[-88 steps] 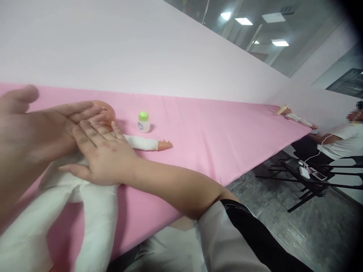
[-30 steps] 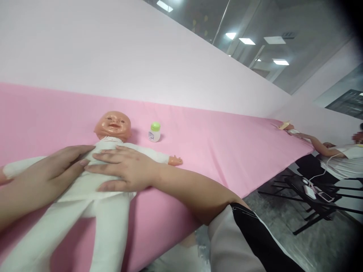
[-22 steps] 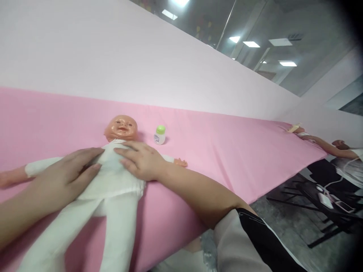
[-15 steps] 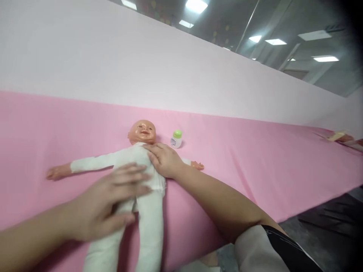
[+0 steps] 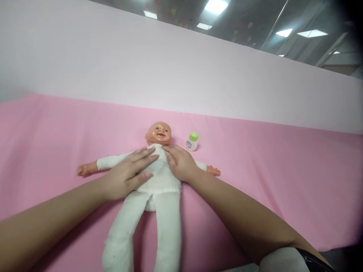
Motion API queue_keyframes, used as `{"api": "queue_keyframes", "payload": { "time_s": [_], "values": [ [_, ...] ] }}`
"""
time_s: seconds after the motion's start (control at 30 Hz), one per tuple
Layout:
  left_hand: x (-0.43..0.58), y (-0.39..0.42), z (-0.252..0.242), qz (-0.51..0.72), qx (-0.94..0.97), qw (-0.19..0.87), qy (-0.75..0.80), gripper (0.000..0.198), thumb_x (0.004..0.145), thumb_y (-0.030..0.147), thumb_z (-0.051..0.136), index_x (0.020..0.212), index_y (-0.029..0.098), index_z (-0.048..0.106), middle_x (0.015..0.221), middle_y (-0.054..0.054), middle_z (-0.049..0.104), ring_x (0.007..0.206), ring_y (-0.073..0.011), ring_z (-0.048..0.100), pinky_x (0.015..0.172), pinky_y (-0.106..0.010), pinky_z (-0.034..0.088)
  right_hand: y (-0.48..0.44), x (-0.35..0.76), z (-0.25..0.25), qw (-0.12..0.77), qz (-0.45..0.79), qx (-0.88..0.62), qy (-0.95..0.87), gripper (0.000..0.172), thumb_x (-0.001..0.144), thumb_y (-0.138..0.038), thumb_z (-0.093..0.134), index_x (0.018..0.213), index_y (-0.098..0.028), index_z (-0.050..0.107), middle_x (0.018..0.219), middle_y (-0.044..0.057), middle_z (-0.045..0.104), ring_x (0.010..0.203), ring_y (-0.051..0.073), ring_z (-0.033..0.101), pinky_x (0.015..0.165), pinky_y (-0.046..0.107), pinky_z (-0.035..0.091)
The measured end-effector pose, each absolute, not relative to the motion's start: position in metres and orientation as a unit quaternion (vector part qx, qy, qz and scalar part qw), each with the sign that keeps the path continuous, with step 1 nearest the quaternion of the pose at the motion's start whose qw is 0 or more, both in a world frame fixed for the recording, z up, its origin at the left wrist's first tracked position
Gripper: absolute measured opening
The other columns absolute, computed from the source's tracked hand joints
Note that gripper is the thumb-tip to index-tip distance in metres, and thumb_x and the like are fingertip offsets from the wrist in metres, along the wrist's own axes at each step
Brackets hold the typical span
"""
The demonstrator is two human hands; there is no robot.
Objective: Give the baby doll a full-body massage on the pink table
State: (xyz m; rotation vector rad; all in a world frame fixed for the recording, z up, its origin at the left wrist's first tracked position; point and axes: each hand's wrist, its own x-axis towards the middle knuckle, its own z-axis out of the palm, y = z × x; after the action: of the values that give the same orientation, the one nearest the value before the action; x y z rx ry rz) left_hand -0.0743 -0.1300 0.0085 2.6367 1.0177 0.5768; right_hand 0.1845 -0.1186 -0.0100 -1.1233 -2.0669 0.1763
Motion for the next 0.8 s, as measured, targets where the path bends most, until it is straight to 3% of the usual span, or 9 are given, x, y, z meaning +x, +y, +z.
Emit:
{"api": "queue_keyframes", "payload": {
  "time_s": [0.1, 0.23, 0.37, 0.47, 0.8],
  "values": [
    [-0.077, -0.120, 0.003, 0.240, 0.863, 0.177, 0.408, 0.066, 0.106, 0.057, 0.040, 0.163, 0.024, 0.036, 0.169, -0.005, 0.033, 0.156, -0.0272, 0.031, 0.130, -0.044, 0.024, -0.125, 0.183, -0.007, 0.416, 0.052, -0.398, -0.816, 0.038, 0.104, -0.025, 0.046, 0.138, -0.024, 0.063, 0.133, 0.009, 0.067, 0.127, 0.022, 0.061, 0.112, 0.041, 0.050],
    [-0.077, -0.118, -0.001, 0.268, 0.837, 0.205, 0.432, 0.070, 0.105, 0.060, 0.041, 0.161, 0.019, 0.039, 0.165, -0.007, 0.041, 0.153, -0.0271, 0.038, 0.129, -0.042, 0.026, -0.148, 0.170, 0.005, 0.428, 0.036, -0.291, -0.855, 0.036, 0.101, -0.029, 0.052, 0.134, -0.022, 0.066, 0.136, 0.010, 0.066, 0.128, 0.022, 0.060, 0.114, 0.042, 0.049],
    [-0.078, -0.119, -0.001, 0.268, 0.840, 0.211, 0.422, 0.068, 0.105, 0.060, 0.039, 0.161, 0.021, 0.039, 0.166, -0.006, 0.039, 0.152, -0.0282, 0.038, 0.129, -0.044, 0.027, -0.185, 0.146, 0.014, 0.372, 0.052, -0.137, -0.917, 0.040, 0.101, -0.042, 0.052, 0.126, -0.015, 0.069, 0.126, 0.008, 0.073, 0.123, 0.017, 0.064, 0.117, 0.033, 0.045],
    [-0.079, -0.119, -0.002, 0.278, 0.834, 0.213, 0.426, 0.064, 0.106, 0.056, 0.042, 0.161, 0.024, 0.038, 0.165, -0.005, 0.041, 0.152, -0.0271, 0.038, 0.129, -0.044, 0.027, -0.207, 0.133, 0.013, 0.302, 0.039, -0.066, -0.950, 0.041, 0.101, -0.047, 0.050, 0.120, -0.019, 0.071, 0.123, 0.003, 0.074, 0.123, 0.016, 0.063, 0.120, 0.029, 0.040],
    [-0.079, -0.119, -0.011, 0.397, 0.778, 0.295, 0.386, 0.053, 0.108, 0.052, 0.038, 0.150, 0.021, 0.049, 0.156, -0.009, 0.052, 0.147, -0.0277, 0.045, 0.126, -0.045, 0.034, -0.188, 0.146, 0.013, 0.230, 0.022, -0.178, -0.957, 0.062, 0.099, -0.061, 0.055, 0.143, -0.018, 0.059, 0.147, 0.007, 0.063, 0.145, 0.023, 0.048, 0.131, 0.044, 0.015]
  ]
}}
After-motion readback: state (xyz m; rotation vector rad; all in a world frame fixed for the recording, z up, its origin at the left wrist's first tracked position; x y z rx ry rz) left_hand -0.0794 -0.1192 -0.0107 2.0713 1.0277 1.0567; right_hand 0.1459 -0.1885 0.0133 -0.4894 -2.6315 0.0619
